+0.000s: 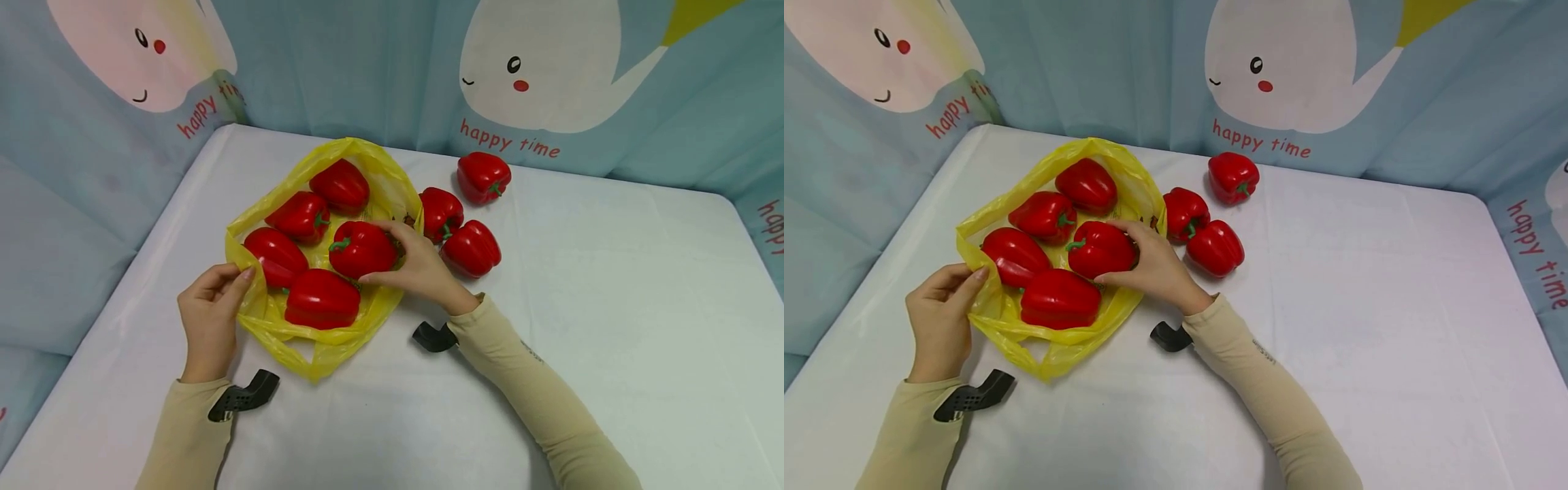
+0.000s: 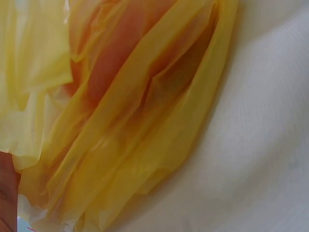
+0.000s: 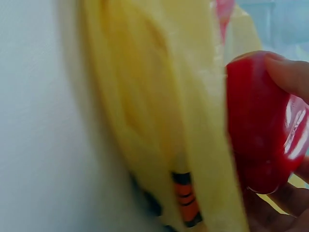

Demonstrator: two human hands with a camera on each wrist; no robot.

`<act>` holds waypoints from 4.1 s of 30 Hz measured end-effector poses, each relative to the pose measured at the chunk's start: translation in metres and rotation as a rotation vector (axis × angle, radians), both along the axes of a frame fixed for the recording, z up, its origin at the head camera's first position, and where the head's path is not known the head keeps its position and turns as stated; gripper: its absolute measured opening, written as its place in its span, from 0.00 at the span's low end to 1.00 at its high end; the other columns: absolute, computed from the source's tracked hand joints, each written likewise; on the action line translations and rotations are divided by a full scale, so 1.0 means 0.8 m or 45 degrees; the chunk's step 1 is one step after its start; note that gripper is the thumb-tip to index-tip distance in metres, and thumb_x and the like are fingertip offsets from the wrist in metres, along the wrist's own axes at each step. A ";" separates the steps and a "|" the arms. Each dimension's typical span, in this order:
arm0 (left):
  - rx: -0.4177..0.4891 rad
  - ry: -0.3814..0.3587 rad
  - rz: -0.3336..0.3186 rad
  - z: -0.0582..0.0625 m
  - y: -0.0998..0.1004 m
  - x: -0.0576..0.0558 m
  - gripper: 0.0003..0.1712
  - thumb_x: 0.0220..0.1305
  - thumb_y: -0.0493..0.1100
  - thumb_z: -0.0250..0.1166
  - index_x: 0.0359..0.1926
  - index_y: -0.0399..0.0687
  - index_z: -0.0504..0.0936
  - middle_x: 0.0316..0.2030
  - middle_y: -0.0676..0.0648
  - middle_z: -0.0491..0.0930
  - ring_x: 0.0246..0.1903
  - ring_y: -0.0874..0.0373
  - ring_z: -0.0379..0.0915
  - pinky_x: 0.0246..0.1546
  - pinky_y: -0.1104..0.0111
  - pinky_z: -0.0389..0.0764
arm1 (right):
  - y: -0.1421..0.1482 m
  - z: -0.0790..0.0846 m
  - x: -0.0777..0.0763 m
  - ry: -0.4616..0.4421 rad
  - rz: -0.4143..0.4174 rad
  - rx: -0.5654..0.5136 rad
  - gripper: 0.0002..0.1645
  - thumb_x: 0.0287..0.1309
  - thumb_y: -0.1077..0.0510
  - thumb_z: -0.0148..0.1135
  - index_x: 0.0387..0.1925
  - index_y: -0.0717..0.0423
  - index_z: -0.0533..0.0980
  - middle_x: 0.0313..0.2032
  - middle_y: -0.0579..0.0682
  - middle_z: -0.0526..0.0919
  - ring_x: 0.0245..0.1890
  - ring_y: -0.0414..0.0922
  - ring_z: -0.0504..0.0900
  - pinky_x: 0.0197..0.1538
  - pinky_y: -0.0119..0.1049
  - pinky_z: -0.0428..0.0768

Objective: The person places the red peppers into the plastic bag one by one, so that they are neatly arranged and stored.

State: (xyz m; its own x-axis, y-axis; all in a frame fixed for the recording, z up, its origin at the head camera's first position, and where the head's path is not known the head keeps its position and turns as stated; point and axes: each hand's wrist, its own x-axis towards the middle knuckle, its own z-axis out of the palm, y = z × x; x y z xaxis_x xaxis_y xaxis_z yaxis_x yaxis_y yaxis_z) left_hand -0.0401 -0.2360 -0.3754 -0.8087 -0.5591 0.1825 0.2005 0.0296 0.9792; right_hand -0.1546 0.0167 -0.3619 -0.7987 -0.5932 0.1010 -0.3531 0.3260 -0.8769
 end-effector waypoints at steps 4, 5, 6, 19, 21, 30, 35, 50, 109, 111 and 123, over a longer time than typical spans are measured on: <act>-0.010 -0.011 0.001 0.002 0.001 0.000 0.01 0.58 0.30 0.65 0.32 0.35 0.83 0.25 0.51 0.80 0.22 0.62 0.67 0.26 0.81 0.73 | -0.003 -0.006 -0.001 0.023 0.003 0.084 0.45 0.43 0.50 0.76 0.63 0.53 0.66 0.59 0.49 0.70 0.57 0.43 0.69 0.56 0.40 0.73; -0.007 -0.013 -0.001 0.002 0.001 0.000 0.01 0.58 0.30 0.65 0.32 0.34 0.83 0.25 0.50 0.80 0.22 0.62 0.67 0.26 0.81 0.73 | -0.003 -0.008 -0.001 0.025 0.004 0.100 0.46 0.43 0.50 0.76 0.63 0.53 0.65 0.59 0.49 0.70 0.57 0.43 0.69 0.56 0.40 0.73; -0.015 -0.017 -0.002 0.002 0.001 0.000 0.01 0.58 0.30 0.65 0.32 0.35 0.83 0.25 0.50 0.80 0.22 0.62 0.67 0.26 0.81 0.73 | -0.003 -0.009 -0.002 0.027 0.003 0.115 0.46 0.44 0.49 0.75 0.64 0.53 0.65 0.59 0.49 0.71 0.57 0.43 0.69 0.56 0.40 0.73; -0.023 -0.044 0.015 0.001 0.001 0.001 0.02 0.59 0.32 0.65 0.32 0.35 0.83 0.24 0.50 0.80 0.21 0.61 0.65 0.24 0.80 0.71 | -0.003 -0.013 -0.005 0.103 0.104 0.040 0.35 0.51 0.59 0.71 0.60 0.62 0.68 0.55 0.55 0.75 0.47 0.46 0.78 0.50 0.35 0.77; -0.010 -0.038 0.015 0.001 0.001 0.001 0.02 0.58 0.31 0.65 0.31 0.34 0.83 0.24 0.50 0.80 0.21 0.61 0.65 0.24 0.80 0.71 | -0.003 -0.014 -0.005 0.110 0.127 0.044 0.34 0.52 0.59 0.70 0.60 0.62 0.68 0.54 0.54 0.76 0.47 0.46 0.78 0.51 0.35 0.77; -0.026 -0.027 0.018 0.001 0.001 0.000 0.02 0.58 0.31 0.65 0.32 0.36 0.84 0.26 0.50 0.81 0.21 0.61 0.66 0.25 0.81 0.72 | -0.004 -0.018 -0.004 0.107 0.303 0.185 0.43 0.54 0.56 0.68 0.67 0.60 0.59 0.57 0.54 0.74 0.52 0.46 0.75 0.55 0.36 0.73; -0.019 -0.015 0.015 0.002 0.001 0.000 0.02 0.58 0.30 0.65 0.32 0.36 0.84 0.26 0.50 0.81 0.21 0.62 0.67 0.25 0.80 0.73 | -0.002 -0.015 -0.005 0.092 0.319 0.259 0.43 0.55 0.53 0.67 0.69 0.58 0.58 0.53 0.53 0.76 0.49 0.46 0.75 0.53 0.36 0.74; -0.071 0.002 0.058 0.005 0.000 0.001 0.02 0.58 0.32 0.66 0.32 0.37 0.84 0.24 0.51 0.80 0.21 0.61 0.65 0.23 0.80 0.70 | 0.021 0.008 -0.016 -0.036 0.432 0.434 0.39 0.55 0.54 0.67 0.65 0.60 0.62 0.44 0.53 0.81 0.39 0.43 0.80 0.43 0.32 0.78; 0.105 0.249 -0.020 0.000 -0.002 0.000 0.02 0.56 0.25 0.64 0.31 0.29 0.83 0.25 0.47 0.81 0.21 0.61 0.67 0.27 0.79 0.73 | 0.118 0.032 -0.065 0.131 -0.395 0.116 0.17 0.59 0.60 0.63 0.49 0.63 0.77 0.45 0.58 0.81 0.43 0.51 0.80 0.50 0.44 0.77; 0.101 0.248 -0.021 0.000 -0.002 0.000 0.02 0.56 0.25 0.64 0.31 0.29 0.83 0.25 0.47 0.81 0.21 0.61 0.67 0.26 0.79 0.73 | 0.121 0.030 -0.068 0.089 -0.417 0.154 0.17 0.59 0.59 0.63 0.49 0.62 0.77 0.44 0.57 0.81 0.42 0.51 0.80 0.49 0.42 0.78; 0.132 0.273 -0.035 -0.001 -0.001 -0.001 0.02 0.55 0.25 0.64 0.31 0.28 0.82 0.25 0.46 0.81 0.22 0.61 0.69 0.27 0.79 0.74 | 0.143 0.034 -0.075 -0.097 -0.267 0.355 0.24 0.57 0.52 0.65 0.51 0.61 0.76 0.46 0.56 0.80 0.47 0.49 0.77 0.50 0.45 0.77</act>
State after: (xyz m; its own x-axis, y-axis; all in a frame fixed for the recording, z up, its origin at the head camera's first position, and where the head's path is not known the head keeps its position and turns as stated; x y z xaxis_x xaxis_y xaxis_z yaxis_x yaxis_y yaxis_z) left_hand -0.0405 -0.2364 -0.3760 -0.7727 -0.5623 0.2944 0.4034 -0.0770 0.9118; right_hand -0.2146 0.1314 -0.3345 -0.9051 -0.4117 -0.1061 -0.1902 0.6153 -0.7650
